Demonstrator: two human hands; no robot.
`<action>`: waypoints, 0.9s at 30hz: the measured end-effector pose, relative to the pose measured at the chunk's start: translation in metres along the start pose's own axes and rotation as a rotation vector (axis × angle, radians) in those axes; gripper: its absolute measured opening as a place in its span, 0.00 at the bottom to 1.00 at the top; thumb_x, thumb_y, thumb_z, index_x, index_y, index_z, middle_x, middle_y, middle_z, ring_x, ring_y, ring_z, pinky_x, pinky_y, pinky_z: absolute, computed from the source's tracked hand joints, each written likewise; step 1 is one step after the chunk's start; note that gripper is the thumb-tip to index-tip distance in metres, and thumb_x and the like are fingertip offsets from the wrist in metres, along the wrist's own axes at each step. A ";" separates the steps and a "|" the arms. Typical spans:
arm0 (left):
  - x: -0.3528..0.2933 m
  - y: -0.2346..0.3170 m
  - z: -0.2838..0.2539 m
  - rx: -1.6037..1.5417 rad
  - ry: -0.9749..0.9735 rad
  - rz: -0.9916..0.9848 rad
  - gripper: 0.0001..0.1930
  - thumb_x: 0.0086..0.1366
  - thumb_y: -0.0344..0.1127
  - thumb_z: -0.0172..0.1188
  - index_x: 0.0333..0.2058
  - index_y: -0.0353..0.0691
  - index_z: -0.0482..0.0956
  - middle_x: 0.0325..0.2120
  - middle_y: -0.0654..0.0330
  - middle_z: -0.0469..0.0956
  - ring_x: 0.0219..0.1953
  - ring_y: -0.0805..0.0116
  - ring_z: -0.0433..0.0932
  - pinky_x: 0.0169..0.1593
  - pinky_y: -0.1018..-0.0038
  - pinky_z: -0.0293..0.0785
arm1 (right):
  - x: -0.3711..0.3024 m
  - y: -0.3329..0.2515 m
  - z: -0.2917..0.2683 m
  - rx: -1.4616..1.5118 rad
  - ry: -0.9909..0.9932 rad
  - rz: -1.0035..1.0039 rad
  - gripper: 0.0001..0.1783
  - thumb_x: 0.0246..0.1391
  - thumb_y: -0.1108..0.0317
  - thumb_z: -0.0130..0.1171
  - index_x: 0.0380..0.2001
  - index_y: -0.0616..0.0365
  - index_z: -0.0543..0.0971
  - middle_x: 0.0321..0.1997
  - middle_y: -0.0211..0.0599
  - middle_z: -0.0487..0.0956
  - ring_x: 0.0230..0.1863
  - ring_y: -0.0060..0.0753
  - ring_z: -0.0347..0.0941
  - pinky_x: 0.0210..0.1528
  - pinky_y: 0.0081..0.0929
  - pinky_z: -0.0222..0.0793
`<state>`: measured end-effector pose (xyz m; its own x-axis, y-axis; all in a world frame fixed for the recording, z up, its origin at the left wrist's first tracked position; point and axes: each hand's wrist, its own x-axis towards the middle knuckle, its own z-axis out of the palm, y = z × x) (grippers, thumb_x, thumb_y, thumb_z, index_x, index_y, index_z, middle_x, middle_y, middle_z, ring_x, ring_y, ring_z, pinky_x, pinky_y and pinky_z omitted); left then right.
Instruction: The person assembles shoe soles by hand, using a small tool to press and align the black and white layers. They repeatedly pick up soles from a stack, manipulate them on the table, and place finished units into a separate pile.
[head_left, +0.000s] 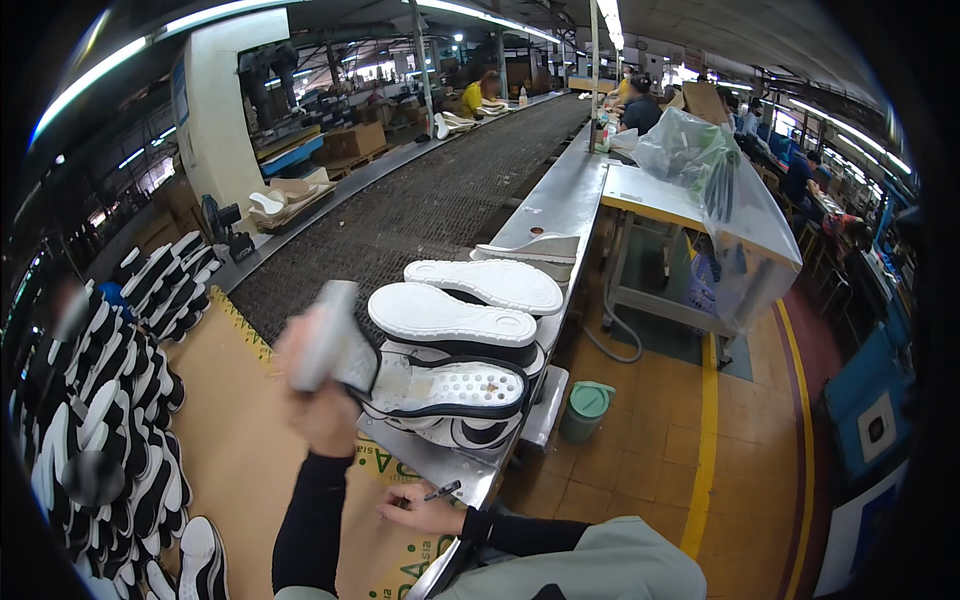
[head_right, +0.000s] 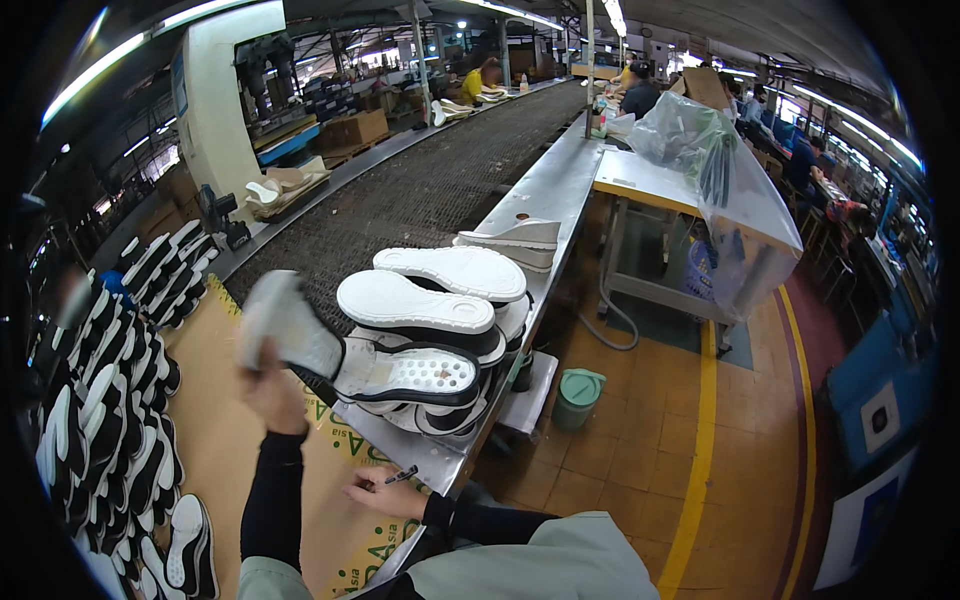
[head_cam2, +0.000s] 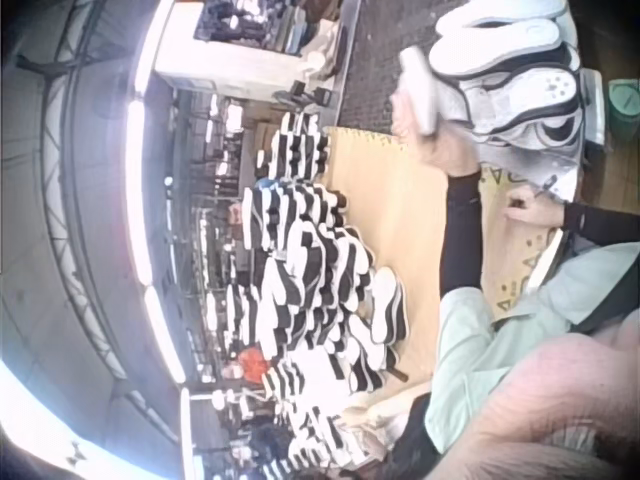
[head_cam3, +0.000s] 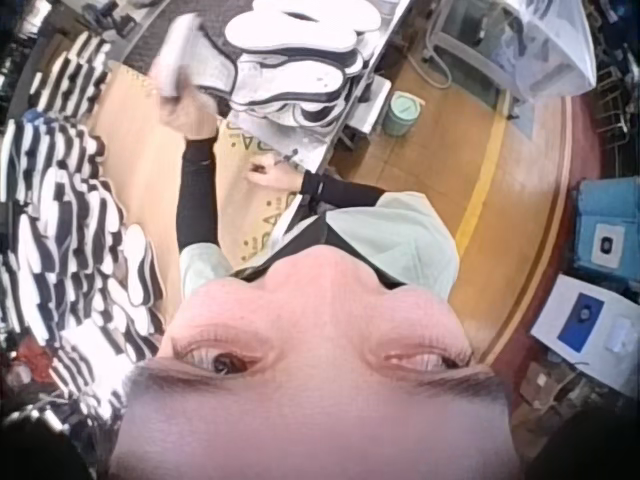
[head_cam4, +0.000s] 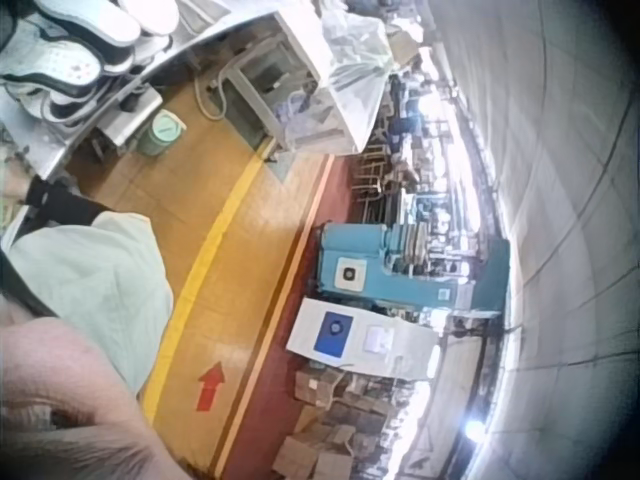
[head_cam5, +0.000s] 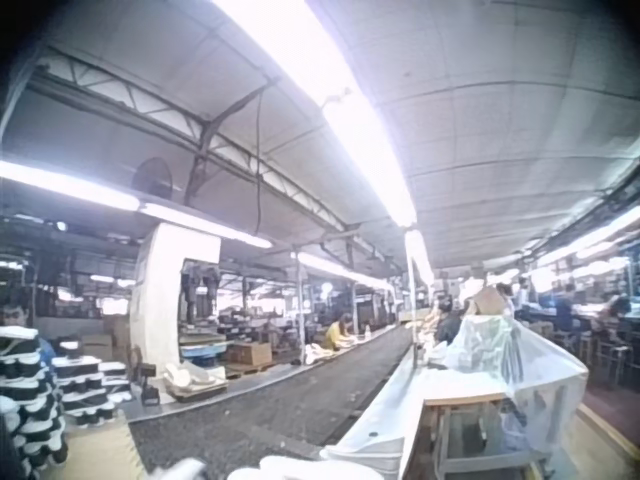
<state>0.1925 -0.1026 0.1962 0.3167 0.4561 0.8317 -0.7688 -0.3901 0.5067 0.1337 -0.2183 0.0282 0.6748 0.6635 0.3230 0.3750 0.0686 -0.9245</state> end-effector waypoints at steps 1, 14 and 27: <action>0.009 0.015 -0.011 0.067 0.143 -0.093 0.17 0.65 0.26 0.50 0.53 0.35 0.75 0.53 0.52 0.74 0.51 0.63 0.74 0.59 0.67 0.63 | -0.001 0.002 -0.002 0.003 0.005 -0.011 0.13 0.56 0.63 0.62 0.26 0.63 0.79 0.23 0.34 0.80 0.23 0.23 0.73 0.27 0.24 0.67; -0.116 -0.034 -0.288 -0.111 0.633 -0.646 0.20 0.72 0.44 0.47 0.50 0.31 0.73 0.50 0.54 0.75 0.51 0.65 0.74 0.58 0.68 0.67 | -0.004 -0.005 -0.008 0.213 -0.171 0.254 0.15 0.60 0.62 0.58 0.26 0.63 0.79 0.21 0.27 0.76 0.25 0.15 0.69 0.27 0.21 0.67; -0.100 0.087 -0.339 0.845 0.005 -0.413 0.21 0.44 0.34 0.74 0.39 0.38 0.78 0.37 0.61 0.78 0.43 0.64 0.77 0.51 0.68 0.70 | -0.006 -0.002 -0.009 0.275 -0.099 0.219 0.11 0.61 0.71 0.57 0.25 0.65 0.75 0.27 0.33 0.80 0.27 0.17 0.73 0.33 0.18 0.69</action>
<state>-0.0938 0.0890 0.0800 0.4707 0.6906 0.5491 0.0627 -0.6470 0.7599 0.1348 -0.2286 0.0300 0.6501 0.7529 0.1026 0.0346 0.1056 -0.9938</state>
